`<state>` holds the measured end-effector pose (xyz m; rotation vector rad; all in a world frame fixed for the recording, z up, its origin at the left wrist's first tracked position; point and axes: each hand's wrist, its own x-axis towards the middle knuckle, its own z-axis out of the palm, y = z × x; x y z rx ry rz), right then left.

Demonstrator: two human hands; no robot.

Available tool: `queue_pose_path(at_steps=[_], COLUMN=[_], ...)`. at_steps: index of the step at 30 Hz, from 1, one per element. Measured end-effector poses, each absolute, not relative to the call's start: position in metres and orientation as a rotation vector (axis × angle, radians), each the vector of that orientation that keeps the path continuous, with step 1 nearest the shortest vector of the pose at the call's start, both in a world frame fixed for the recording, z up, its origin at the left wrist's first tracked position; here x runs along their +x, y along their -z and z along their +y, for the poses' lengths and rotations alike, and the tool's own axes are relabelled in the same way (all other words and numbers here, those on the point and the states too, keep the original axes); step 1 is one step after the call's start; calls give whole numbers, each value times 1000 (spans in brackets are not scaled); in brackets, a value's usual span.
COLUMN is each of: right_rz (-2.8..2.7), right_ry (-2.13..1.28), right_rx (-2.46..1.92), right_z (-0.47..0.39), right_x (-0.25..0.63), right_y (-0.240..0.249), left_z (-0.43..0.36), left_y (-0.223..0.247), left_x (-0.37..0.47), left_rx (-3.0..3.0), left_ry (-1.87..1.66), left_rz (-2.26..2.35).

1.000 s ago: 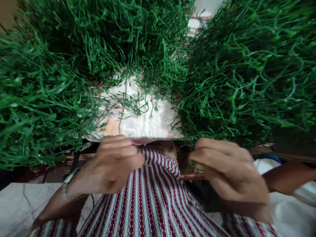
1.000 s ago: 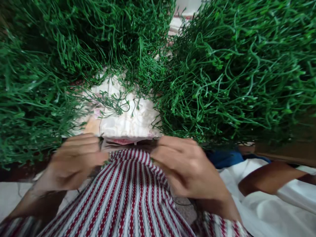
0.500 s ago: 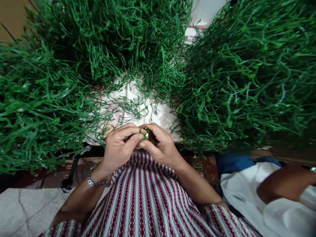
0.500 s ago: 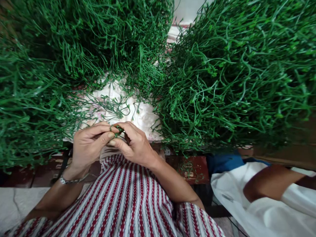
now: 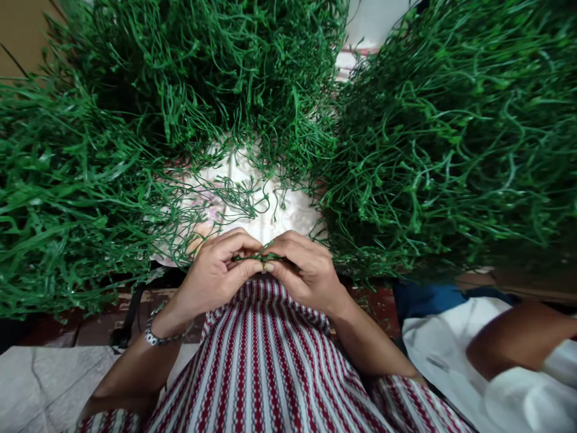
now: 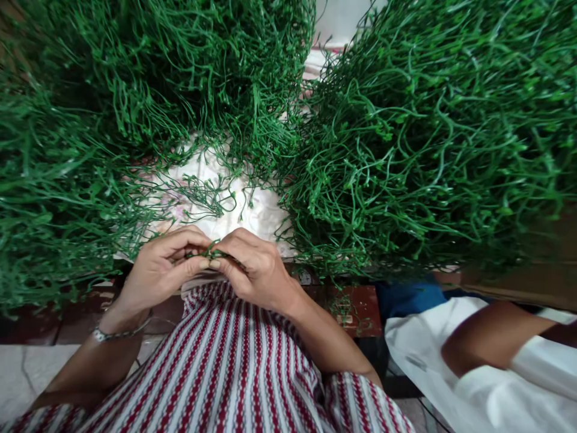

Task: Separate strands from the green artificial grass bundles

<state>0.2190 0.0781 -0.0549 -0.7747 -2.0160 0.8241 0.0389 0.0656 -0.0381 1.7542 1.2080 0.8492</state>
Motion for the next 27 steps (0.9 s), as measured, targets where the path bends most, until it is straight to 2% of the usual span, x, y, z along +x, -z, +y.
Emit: queue_pose_path(at_steps=[5, 12, 14, 20, 22, 27], right_rz=[-2150, -2503, -2533, -2349, -2239, -1921], right_ry=[-739, -443, -553, -1264, -1409, -1232], right_rx=[-758, -740, -647, -261, -210, -693], right_z=[74, 73, 74, 77, 79, 80], right_x=[221, 227, 229, 232, 234, 228], right_y=[59, 53, 49, 50, 52, 58], left_z=[70, 62, 60, 58, 60, 67], left_y=[36, 42, 41, 34, 34, 39], left_x=[35, 33, 33, 33, 33, 34], left_rx=[1998, 2301, 2307, 2125, 2035, 1891], left_ry=[-793, -622, -623, -545, -582, -796], left_rz=[1082, 1001, 912, 553, 520, 913])
